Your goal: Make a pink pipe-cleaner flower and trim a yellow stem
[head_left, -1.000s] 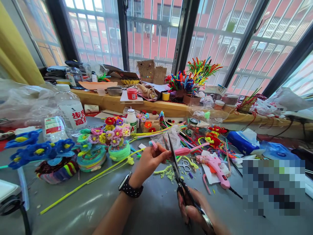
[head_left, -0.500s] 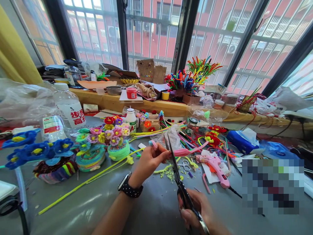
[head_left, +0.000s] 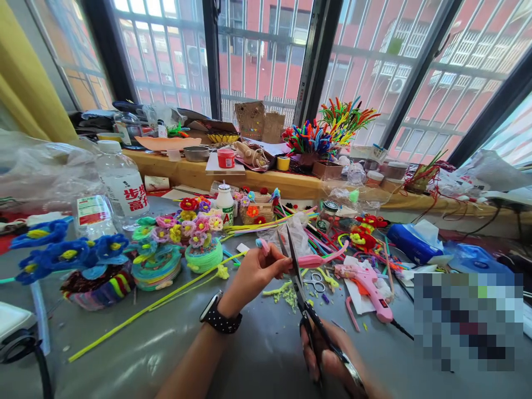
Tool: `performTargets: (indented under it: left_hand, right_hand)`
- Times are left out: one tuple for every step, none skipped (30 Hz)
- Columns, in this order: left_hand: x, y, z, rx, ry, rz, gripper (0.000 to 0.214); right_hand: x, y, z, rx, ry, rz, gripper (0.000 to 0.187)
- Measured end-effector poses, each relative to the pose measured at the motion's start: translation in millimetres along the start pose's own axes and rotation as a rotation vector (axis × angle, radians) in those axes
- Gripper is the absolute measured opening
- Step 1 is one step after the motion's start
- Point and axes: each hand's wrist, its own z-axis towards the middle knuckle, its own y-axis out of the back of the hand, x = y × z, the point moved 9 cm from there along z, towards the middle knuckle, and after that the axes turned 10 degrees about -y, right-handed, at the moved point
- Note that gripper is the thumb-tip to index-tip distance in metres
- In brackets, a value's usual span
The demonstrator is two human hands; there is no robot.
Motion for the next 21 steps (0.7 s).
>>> performTargets:
  left_hand:
    - [0.0, -0.3, 0.0, 0.003, -0.001, -0.002, 0.016]
    - [-0.1, -0.4, 0.0, 0.003, 0.000, 0.000, 0.016]
    - [-0.2, -0.3, 0.0, 0.000, 0.000, 0.003, 0.016]
    - [-0.5, 0.0, 0.1, -0.006, -0.001, 0.008, 0.017]
    - [-0.9, 0.7, 0.2, -0.015, -0.002, 0.013, 0.017]
    - [-1.1, 1.6, 0.3, -0.027, -0.001, 0.018, 0.017]
    - [-1.1, 2.4, 0.3, -0.037, 0.000, 0.021, 0.018]
    - [-1.1, 3.3, 0.3, -0.047, 0.001, 0.024, 0.018]
    - [-1.1, 4.1, 0.4, -0.054, 0.000, 0.028, 0.018]
    - [-1.1, 4.6, 0.5, -0.057, -0.003, 0.033, 0.018]
    - [-1.1, 4.9, 0.6, -0.057, -0.007, 0.039, 0.018]
    - [-1.2, 5.1, 0.8, -0.056, -0.012, 0.045, 0.017]
    - [-1.1, 5.3, 0.9, -0.056, -0.014, 0.050, 0.017]
    - [-1.1, 5.6, 1.0, -0.056, -0.014, 0.052, 0.017]
    - [-1.0, 5.7, 1.1, -0.056, -0.013, 0.052, 0.017]
    - [-0.9, 5.9, 1.1, -0.056, -0.009, 0.049, 0.017]
    - [-0.7, 5.7, 1.1, -0.053, -0.003, 0.046, 0.017]
    - [-0.6, 5.2, 1.1, -0.047, 0.003, 0.040, 0.018]
    - [-0.3, 4.3, 1.0, -0.034, 0.010, 0.035, 0.018]
    - [0.1, 2.9, 0.8, -0.016, 0.016, 0.029, 0.018]
    - [0.4, 1.3, 0.6, 0.005, 0.021, 0.025, 0.018]
  right_hand:
    - [-1.3, 0.5, 0.6, -0.006, -0.006, -0.001, 0.054]
    - [-3.4, 0.8, 1.3, -0.013, -0.015, -0.001, 0.052]
    - [-5.5, 1.3, 2.2, -0.025, -0.023, -0.001, 0.050]
    - [-7.8, 1.9, 3.1, -0.038, -0.031, 0.008, 0.048]
    - [-9.7, 2.7, 4.0, -0.054, -0.036, 0.014, 0.046]
    - [-10.9, 3.6, 4.7, -0.072, -0.036, 0.016, 0.045]
    - [-11.6, 4.2, 5.2, -0.084, -0.035, 0.015, 0.044]
    - [-11.5, 4.2, 5.7, -0.089, -0.031, 0.010, 0.044]
    - [-10.9, 4.1, 6.0, -0.091, -0.026, 0.002, 0.044]
    - [-10.1, 3.8, 6.2, -0.089, -0.022, -0.005, 0.043]
    - [-9.1, 3.9, 6.3, -0.089, -0.019, -0.012, 0.043]
    - [-7.9, 4.1, 6.2, -0.091, -0.016, -0.020, 0.043]
    - [-6.7, 4.6, 6.0, -0.095, -0.014, -0.028, 0.043]
    - [-5.6, 5.0, 5.7, -0.096, -0.014, -0.031, 0.044]
    - [-5.1, 5.1, 5.3, -0.092, -0.018, -0.028, 0.044]
    - [-4.9, 4.9, 5.0, -0.082, -0.024, -0.019, 0.045]
    - [-5.1, 4.9, 4.7, -0.071, -0.028, -0.008, 0.046]
    - [-5.8, 4.7, 4.5, -0.055, -0.031, 0.005, 0.047]
    - [-6.9, 4.6, 4.4, -0.037, -0.029, 0.017, 0.049]
    - [-8.8, 4.0, 4.6, -0.012, -0.025, 0.028, 0.052]
    - [-11.4, 3.2, 5.1, 0.017, -0.019, 0.038, 0.055]
